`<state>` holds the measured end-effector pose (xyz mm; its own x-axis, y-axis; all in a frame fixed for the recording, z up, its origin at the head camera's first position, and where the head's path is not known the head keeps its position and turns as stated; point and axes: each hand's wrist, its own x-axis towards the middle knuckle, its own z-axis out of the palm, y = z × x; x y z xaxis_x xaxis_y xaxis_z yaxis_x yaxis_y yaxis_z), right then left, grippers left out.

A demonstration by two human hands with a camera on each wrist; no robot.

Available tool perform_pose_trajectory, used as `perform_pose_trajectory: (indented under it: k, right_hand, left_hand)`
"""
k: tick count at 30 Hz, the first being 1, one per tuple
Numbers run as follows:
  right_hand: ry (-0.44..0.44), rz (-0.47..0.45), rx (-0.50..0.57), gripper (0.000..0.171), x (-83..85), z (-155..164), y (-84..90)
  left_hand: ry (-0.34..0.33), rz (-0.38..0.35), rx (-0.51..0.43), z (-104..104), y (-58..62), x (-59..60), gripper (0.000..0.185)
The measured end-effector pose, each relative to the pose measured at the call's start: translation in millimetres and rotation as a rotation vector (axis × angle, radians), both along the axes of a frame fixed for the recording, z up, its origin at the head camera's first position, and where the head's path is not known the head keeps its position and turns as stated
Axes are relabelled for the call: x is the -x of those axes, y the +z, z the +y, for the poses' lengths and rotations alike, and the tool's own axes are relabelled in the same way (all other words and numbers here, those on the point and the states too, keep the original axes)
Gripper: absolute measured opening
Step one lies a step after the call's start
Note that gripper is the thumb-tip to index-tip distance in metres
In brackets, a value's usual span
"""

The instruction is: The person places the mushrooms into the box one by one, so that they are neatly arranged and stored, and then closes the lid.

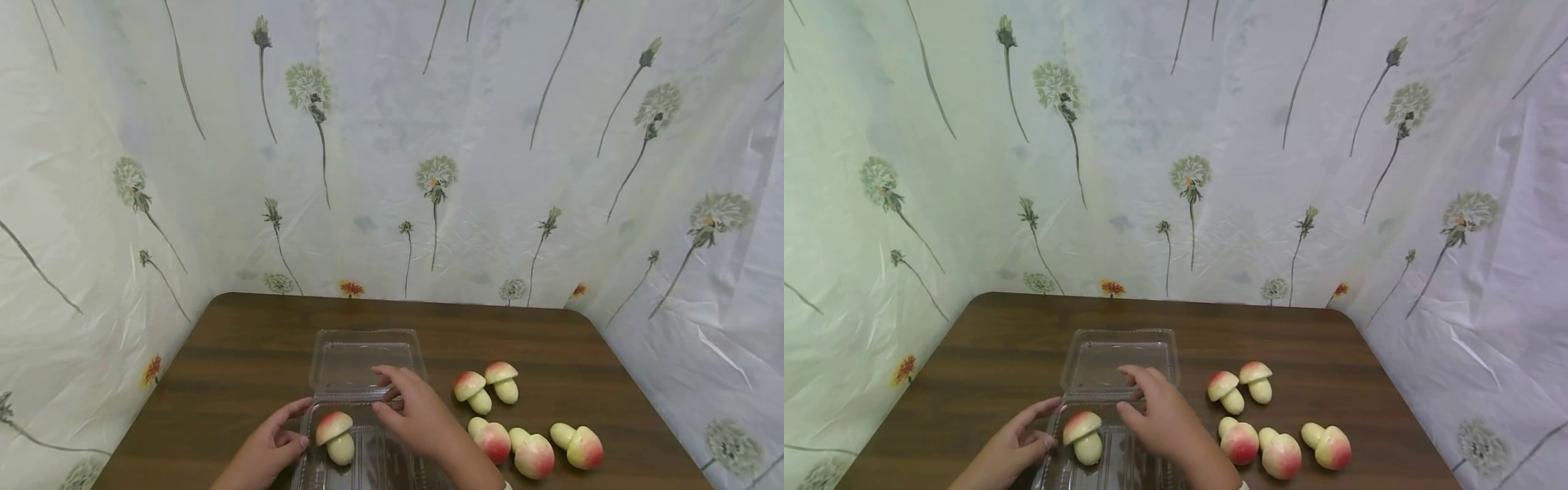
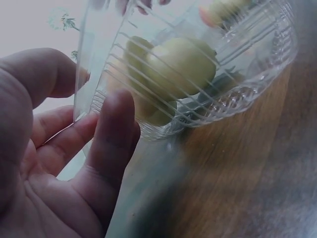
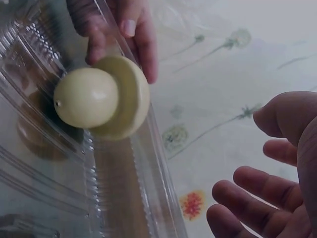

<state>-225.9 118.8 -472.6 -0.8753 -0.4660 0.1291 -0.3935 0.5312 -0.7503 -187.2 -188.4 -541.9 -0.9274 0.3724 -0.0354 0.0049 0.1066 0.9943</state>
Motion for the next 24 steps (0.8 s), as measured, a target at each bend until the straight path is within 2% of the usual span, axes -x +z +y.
perform_pose_trajectory:
  k: [5, 12, 19, 24]
  right_hand:
    - [-0.033, 0.023, -0.015, 0.052, 2.6, 9.0, -2.2]
    - [-0.061, 0.061, -0.026, 0.054, 10.6, 22.6, 1.5]
    - [-0.113, 0.061, 0.017, 0.056, 17.7, 38.6, 0.1]
    - [-0.135, 0.105, -0.017, 0.056, 21.0, 48.1, -2.3]
  left_hand:
    - [0.008, -0.025, 0.002, 0.8, 1.8, -0.5, 0.068]
    - [0.017, -0.002, -0.006, 1.0, 1.8, -0.5, 0.068]
    - [0.015, -0.004, -0.024, 0.6, -0.1, -1.1, 0.068]
    - [0.005, 0.027, -0.019, -0.7, -2.7, -1.4, 0.069]
